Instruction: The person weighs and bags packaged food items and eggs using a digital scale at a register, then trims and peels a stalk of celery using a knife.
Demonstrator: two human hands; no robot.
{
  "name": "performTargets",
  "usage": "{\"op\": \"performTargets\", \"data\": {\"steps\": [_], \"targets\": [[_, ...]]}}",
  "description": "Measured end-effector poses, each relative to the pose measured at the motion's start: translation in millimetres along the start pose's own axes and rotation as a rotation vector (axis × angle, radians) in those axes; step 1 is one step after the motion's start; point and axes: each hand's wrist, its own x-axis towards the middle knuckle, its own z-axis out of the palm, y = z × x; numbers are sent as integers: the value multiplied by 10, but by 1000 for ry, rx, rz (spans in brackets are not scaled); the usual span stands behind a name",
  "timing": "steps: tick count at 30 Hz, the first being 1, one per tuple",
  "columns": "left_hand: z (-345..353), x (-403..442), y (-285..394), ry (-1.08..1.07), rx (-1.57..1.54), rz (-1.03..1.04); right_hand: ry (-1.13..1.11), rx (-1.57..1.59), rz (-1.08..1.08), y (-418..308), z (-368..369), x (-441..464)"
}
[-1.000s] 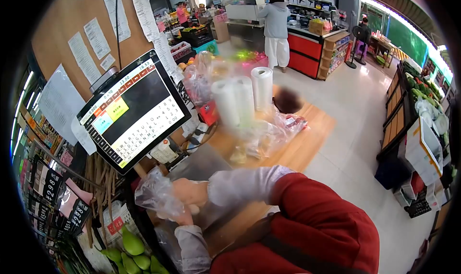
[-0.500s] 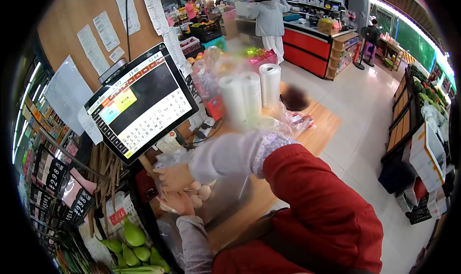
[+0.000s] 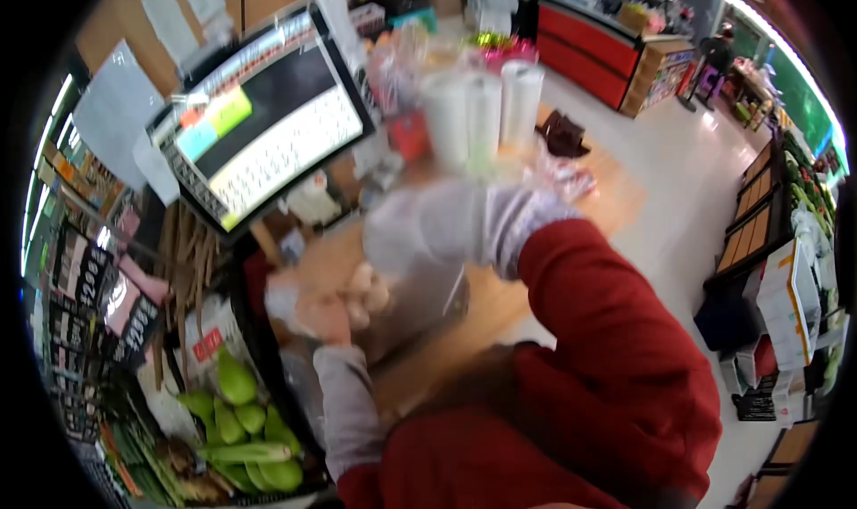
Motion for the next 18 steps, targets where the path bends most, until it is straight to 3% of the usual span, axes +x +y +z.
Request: {"op": "performTargets", "data": {"steps": [1, 2, 3, 5, 7, 8, 9, 10, 11, 12, 14, 15, 17, 18], "targets": [[-29, -6, -35, -106, 92, 24, -19, -224, 15, 92, 6, 26], [141, 6, -187, 106, 258, 189, -42, -448, 26, 188, 18, 53], [-18, 113, -62, 24, 18, 39, -172, -497, 79, 214, -78, 38], [-117, 143, -43, -2, -13, 52, -510, -327, 320, 7, -321, -43], [-155, 144, -69, 29, -69, 55, -668, 72, 514, -158, -463, -68], [-233, 152, 1, 40, -104, 34, -591, 634, 500, -27, -453, -92], [-342, 173, 101, 17, -96, 28, -394, 757, 597, -207, -505, -125], [-444, 213, 227, 151, -192, 94, -292, 1010, 587, -133, -420, -75], [-484, 231, 293, 289, -292, 159, -251, 1136, 598, -133, -386, 39], [-475, 225, 293, 279, -291, 154, -207, 1259, 608, -134, -358, 112], [-454, 232, 253, 164, -839, -106, -112, 1165, 566, -229, -476, -132], [-465, 260, 210, 162, -837, -116, -18, 1062, 519, -330, -600, -334], [-532, 376, 80, 5, -1035, -340, 97, 809, 478, -364, -728, -716], [-580, 413, 47, -70, -1129, -456, 103, 669, 557, -455, -794, -941]]}}
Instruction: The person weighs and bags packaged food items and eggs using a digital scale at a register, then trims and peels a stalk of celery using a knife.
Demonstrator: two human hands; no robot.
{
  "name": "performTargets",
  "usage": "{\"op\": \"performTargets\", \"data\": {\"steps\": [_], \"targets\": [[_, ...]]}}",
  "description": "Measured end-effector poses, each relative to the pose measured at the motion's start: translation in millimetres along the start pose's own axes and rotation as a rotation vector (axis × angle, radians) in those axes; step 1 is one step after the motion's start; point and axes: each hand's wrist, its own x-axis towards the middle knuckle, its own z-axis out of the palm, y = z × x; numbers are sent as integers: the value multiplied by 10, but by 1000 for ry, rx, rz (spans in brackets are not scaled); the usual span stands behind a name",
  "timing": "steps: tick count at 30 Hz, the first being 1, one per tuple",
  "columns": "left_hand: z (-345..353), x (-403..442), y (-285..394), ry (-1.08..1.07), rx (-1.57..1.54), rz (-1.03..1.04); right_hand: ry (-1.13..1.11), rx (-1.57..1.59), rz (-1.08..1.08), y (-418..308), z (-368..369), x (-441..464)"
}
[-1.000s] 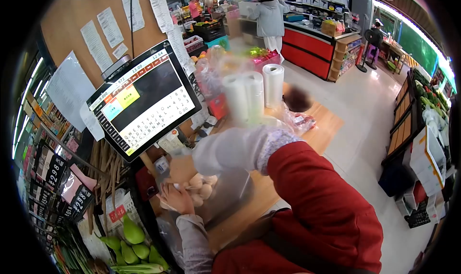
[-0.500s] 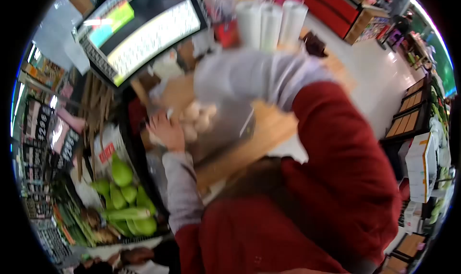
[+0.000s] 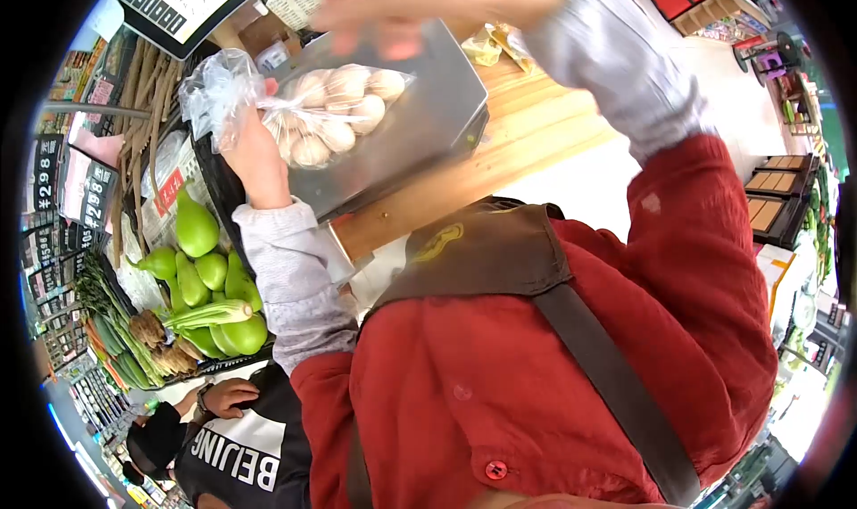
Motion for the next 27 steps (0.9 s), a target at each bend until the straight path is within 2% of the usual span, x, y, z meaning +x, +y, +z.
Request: {"op": "performTargets", "data": {"steps": [1, 3, 4, 5, 6, 7, 8, 10, 11, 12, 13, 14, 16, 18, 19, 23, 25, 27], "targets": [[-6, -1, 65, 14, 1, -5, 63, -133, 50, 23, -68, -238], [-11, -11, 181, -63, -135, -134, -112, -223, 244, 657, -95, -502], [-23, 0, 188, -56, -133, -137, -201, -292, 204, 1040, -27, -636], [-23, 19, 184, -82, -187, -166, -196, -427, 263, 1328, 125, -796], [-23, 32, 179, -112, -239, -194, -97, -671, 67, 1732, 273, -950], [-30, 39, 173, -111, -236, -195, 33, -743, 194, 1999, 471, -1070], [-43, 50, 165, -139, -275, -221, 140, -704, 240, 2168, 657, -1097], [-76, 77, 162, -156, -305, -232, 324, -520, 141, 2263, 918, -1094], [-83, 84, 154, -179, -352, -256, 365, -537, 196, 2328, 1038, -1078], [-103, 91, 166, -198, -394, -277, 404, -550, 245, 2294, 1115, -1050], [-123, 89, 175, -205, -444, -294, 359, -709, 204, 2249, 1124, -1073], [-131, 109, 178, -202, -467, -319, 375, -638, 209, 2363, 1158, -1074], [-147, 129, 180, -208, -550, -347, 38, -817, 227, 2086, 994, -1083], [-176, 153, 161, -215, -593, -370, -221, -568, 159, 1746, 708, -928], [-191, 160, 155, -208, -611, -393, -249, -236, -62, 1552, 581, -795], [-249, 195, 79, -257, -670, -397, -174, -423, -488, 638, 321, 4], [-266, 196, 52, -252, -695, -398, -266, -485, -378, 299, 302, 490], [-277, 210, 24, -254, -745, -416, -248, -588, -719, 322, 338, 1026]]}}
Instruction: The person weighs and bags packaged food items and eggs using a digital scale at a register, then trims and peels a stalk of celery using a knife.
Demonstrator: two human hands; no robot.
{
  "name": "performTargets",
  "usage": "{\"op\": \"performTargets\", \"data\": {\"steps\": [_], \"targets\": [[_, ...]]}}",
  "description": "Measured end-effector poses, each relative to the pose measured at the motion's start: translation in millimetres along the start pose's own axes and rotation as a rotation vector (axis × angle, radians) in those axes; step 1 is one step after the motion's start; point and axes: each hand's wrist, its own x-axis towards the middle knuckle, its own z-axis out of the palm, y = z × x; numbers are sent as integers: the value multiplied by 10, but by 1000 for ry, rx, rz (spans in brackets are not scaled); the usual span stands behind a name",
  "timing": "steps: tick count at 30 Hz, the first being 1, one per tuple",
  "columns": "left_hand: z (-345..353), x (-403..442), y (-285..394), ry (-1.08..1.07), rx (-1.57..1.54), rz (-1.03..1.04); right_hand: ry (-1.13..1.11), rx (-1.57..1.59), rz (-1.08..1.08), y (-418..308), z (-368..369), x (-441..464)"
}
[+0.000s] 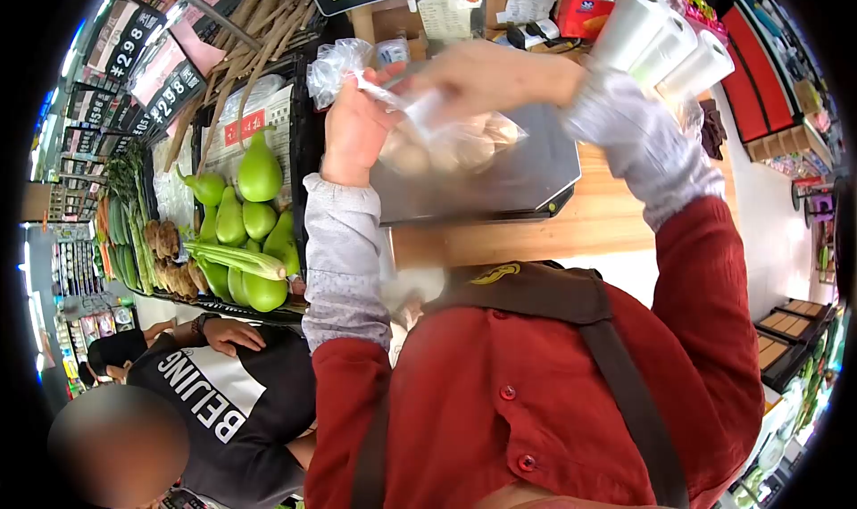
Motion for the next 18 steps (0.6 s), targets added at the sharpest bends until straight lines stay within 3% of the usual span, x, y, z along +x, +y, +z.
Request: {"op": "performTargets", "data": {"steps": [3, 7, 12, 15, 18], "targets": [[-20, 22, -32, 71, 3, 33, -196, -122, -14, 1, -123, 406], [1, 49, -60, 114, 6, 96, -284, -252, -41, 196, -36, 630], [-159, 38, -58, 2, -107, 47, -259, -297, -59, 231, 24, 655], [-105, 14, -65, 85, -126, 33, -278, -312, 10, 186, -1, 634], [-132, 12, -62, 19, -196, 15, -175, -274, -13, 267, 98, 598]]}}
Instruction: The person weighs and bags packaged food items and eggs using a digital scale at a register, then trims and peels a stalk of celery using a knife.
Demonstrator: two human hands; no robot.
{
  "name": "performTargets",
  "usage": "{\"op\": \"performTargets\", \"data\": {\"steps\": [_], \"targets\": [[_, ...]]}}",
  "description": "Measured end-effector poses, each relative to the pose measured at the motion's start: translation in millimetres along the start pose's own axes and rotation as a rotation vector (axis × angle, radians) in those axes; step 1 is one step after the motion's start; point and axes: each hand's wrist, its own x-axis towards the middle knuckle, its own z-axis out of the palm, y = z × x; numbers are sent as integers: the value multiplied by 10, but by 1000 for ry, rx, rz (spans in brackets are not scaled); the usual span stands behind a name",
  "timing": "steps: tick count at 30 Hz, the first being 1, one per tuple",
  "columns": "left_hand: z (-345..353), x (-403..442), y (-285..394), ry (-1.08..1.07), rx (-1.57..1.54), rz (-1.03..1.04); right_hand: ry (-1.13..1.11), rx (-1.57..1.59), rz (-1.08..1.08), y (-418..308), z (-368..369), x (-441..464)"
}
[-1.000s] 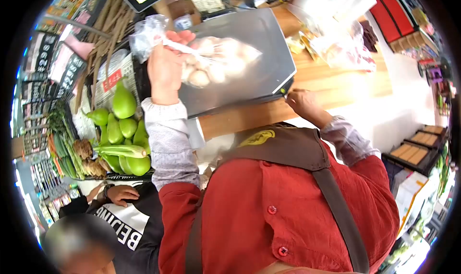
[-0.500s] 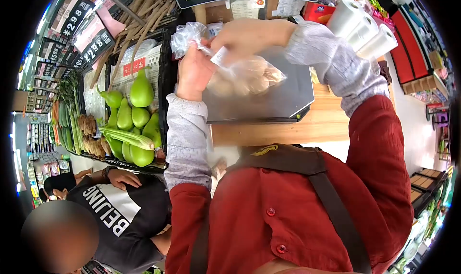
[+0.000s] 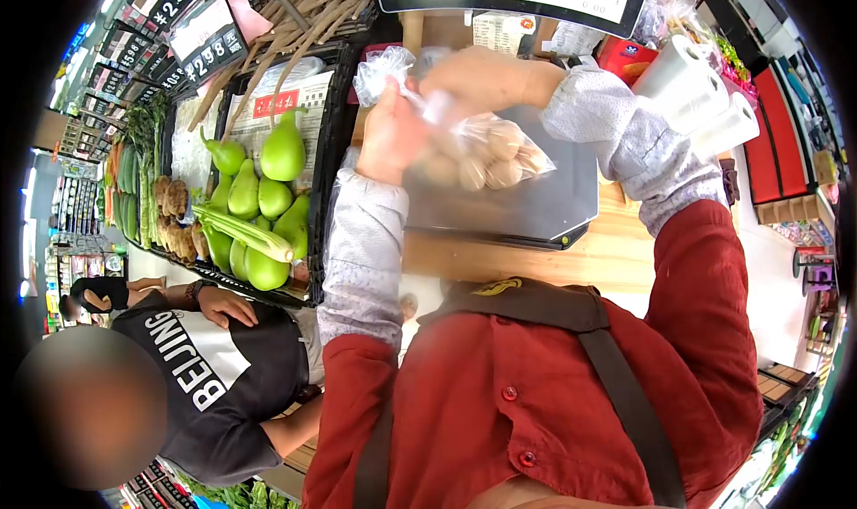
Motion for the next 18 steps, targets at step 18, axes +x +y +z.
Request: {"op": "performTargets", "data": {"steps": [18], "targets": [[43, -87, -56, -147, -108, 63, 698, -90, 266, -440, 761, -472]]}}
